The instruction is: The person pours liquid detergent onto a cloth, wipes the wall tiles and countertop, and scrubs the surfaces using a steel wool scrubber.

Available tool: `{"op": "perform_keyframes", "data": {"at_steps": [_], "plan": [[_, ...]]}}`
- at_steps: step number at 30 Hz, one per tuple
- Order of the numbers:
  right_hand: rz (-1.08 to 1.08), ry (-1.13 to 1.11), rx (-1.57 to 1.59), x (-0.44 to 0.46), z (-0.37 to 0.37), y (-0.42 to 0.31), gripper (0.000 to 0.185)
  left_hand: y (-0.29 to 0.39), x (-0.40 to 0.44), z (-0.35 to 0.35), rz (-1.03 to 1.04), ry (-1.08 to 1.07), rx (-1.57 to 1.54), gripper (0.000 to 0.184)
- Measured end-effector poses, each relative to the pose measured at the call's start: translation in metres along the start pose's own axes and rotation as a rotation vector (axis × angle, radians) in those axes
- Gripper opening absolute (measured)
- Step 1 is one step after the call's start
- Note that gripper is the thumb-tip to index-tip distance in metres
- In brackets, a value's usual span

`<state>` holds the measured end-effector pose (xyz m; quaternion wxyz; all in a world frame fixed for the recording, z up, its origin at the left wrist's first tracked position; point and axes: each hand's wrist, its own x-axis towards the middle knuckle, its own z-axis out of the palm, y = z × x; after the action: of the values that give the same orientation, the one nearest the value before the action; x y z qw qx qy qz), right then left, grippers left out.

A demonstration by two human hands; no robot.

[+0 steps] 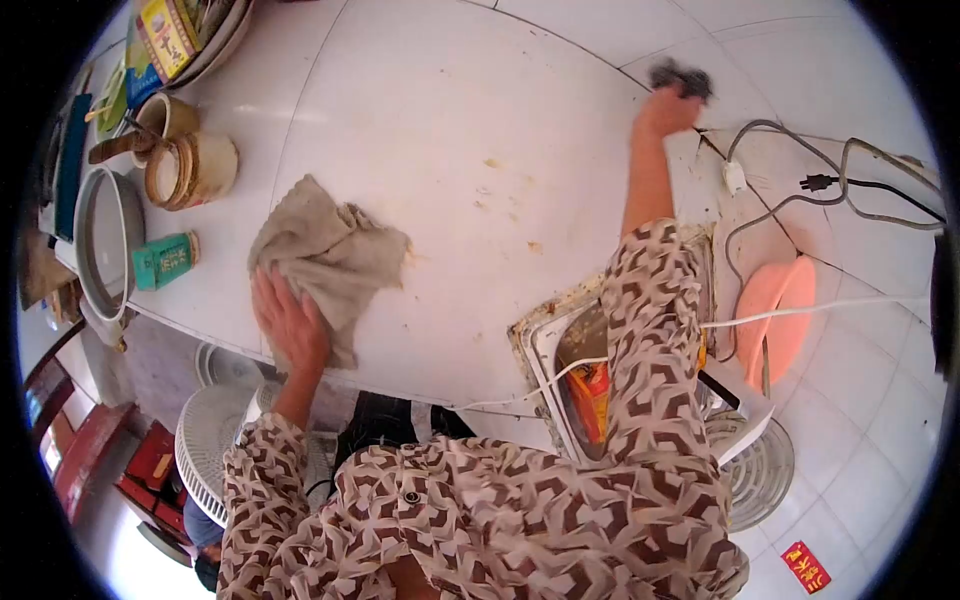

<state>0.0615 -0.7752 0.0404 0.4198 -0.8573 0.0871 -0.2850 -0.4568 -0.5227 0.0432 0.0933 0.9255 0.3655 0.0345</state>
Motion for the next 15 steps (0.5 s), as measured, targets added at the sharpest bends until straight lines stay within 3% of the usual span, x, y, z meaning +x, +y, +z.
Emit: {"op": "perform_keyframes", "data": {"at_steps": [1, 2, 6, 9, 11, 12, 13, 14, 15], "plan": [[-0.161, -0.053, -0.164, -0.008, 0.012, -0.012, 0.037, -0.002, 0.002, 0.003, 0.011, 0.013, 0.009, 0.058], [-0.137, -0.107, -0.133, -0.008, 0.017, -0.006, 0.038, -0.006, 0.002, 0.003, 0.023, 0.012, 0.02, 0.058], [0.019, -0.499, -1.048, 0.058, -0.021, 0.026, 0.04, -0.006, 0.001, 0.004, 0.045, 0.036, 0.014, 0.058], [0.281, 0.099, 0.662, 0.059, -0.031, 0.01, 0.029, -0.006, -0.002, 0.005, 0.009, 0.009, 0.01, 0.059], [-0.315, 0.157, -0.194, 0.051, -0.025, -0.009, 0.035, -0.01, 0.001, 0.007, 0.014, 0.019, 0.006, 0.06], [-0.419, 0.184, -0.248, 0.041, -0.019, -0.017, 0.037, -0.01, -0.001, 0.004, 0.011, 0.003, 0.012, 0.06], [-0.212, 0.029, -0.111, 0.044, -0.026, -0.018, 0.044, -0.007, -0.002, 0.002, 0.005, -0.011, 0.008, 0.06], [-0.306, -0.114, -0.469, 0.061, -0.037, -0.001, 0.043, -0.006, 0.002, 0.003, -0.003, -0.008, 0.008, 0.06], [-0.16, -0.142, -0.3, 0.071, -0.041, 0.015, 0.043, -0.006, 0.001, 0.002, -0.011, -0.017, 0.009, 0.06]]}}
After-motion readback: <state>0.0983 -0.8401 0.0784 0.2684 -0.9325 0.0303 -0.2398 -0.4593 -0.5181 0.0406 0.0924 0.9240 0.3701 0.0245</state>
